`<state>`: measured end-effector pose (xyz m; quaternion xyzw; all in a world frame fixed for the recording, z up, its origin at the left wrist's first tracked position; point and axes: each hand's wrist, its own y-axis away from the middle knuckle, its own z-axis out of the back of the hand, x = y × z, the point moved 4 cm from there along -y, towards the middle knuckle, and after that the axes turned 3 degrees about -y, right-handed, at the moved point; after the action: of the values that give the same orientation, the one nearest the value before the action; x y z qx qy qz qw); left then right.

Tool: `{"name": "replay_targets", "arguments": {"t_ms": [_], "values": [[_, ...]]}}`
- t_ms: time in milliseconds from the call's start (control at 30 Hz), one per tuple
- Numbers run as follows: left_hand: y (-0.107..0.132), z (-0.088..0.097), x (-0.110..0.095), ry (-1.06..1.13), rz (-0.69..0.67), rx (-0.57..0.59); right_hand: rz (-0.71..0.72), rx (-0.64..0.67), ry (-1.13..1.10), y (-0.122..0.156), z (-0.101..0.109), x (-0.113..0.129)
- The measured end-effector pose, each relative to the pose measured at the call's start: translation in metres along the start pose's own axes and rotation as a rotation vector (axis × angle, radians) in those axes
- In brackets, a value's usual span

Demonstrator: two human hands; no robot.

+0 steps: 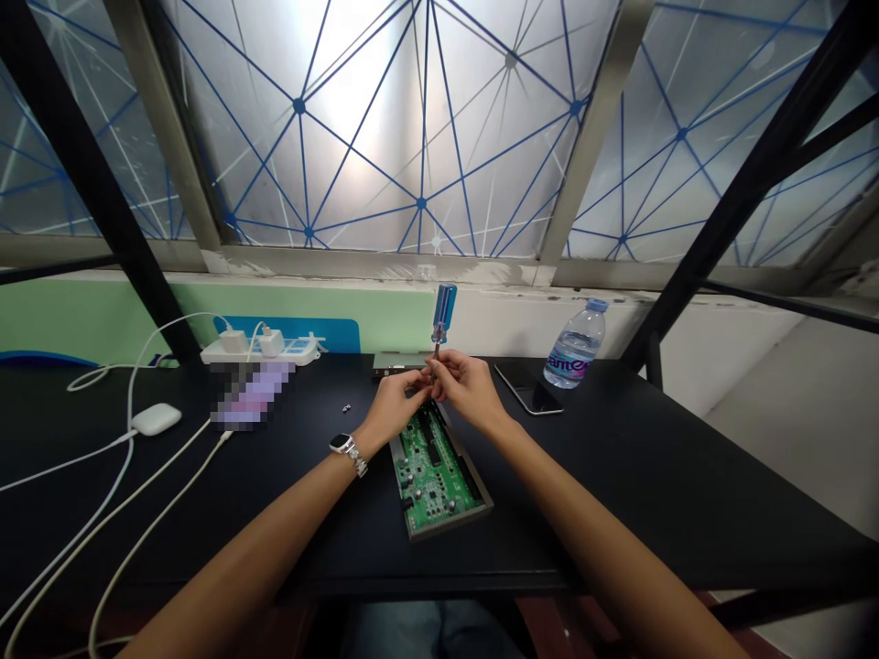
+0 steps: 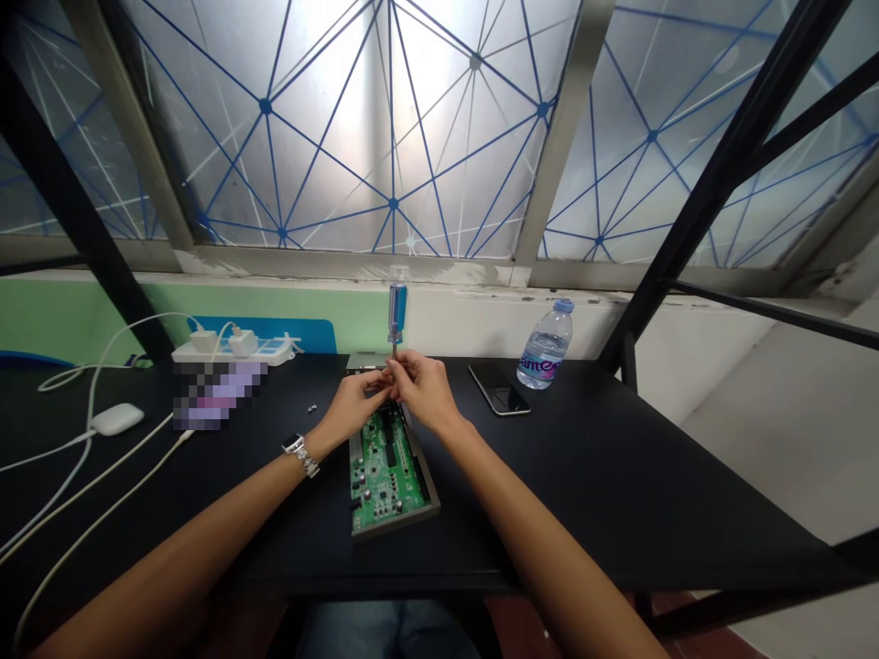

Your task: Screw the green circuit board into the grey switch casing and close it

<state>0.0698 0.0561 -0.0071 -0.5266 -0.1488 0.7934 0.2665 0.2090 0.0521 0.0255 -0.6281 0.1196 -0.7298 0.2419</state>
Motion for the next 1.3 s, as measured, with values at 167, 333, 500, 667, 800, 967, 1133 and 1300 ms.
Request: {"name": "replay_targets", "arguments": {"t_ms": [167, 333, 500, 667, 800, 967, 1133, 1300], "values": [[-0.001, -0.001, 0.003, -0.002, -0.005, 0.003, 0.011, 0.0, 0.04, 0.0, 0.0, -0.002], [-0.002, -0.006, 0.008, 0.051, -0.005, 0.03, 0.022, 0.007, 0.053, 0.002, -0.003, -0.005], [-0.002, -0.008, 0.008, 0.086, 0.02, 0.029, 0.049, -0.039, 0.13, 0.004, -0.005, -0.001], [-0.002, -0.009, 0.007, 0.119, 0.05, 0.033, 0.064, -0.148, 0.229, 0.003, 0.0, 0.003], [-0.001, -0.008, 0.006, 0.134, 0.062, 0.048, 0.003, -0.152, 0.165, 0.003, 0.004, -0.003], [0.001, -0.002, 0.003, 0.11, 0.044, 0.069, 0.002, -0.136, 0.116, 0.003, 0.007, -0.006], [0.0, 0.002, 0.0, 0.067, 0.025, 0.075, -0.001, -0.11, 0.049, 0.002, 0.005, -0.003], [0.001, 0.004, 0.0, 0.0, 0.005, 0.064, 0.008, -0.105, 0.001, 0.003, 0.002, -0.001]]}}
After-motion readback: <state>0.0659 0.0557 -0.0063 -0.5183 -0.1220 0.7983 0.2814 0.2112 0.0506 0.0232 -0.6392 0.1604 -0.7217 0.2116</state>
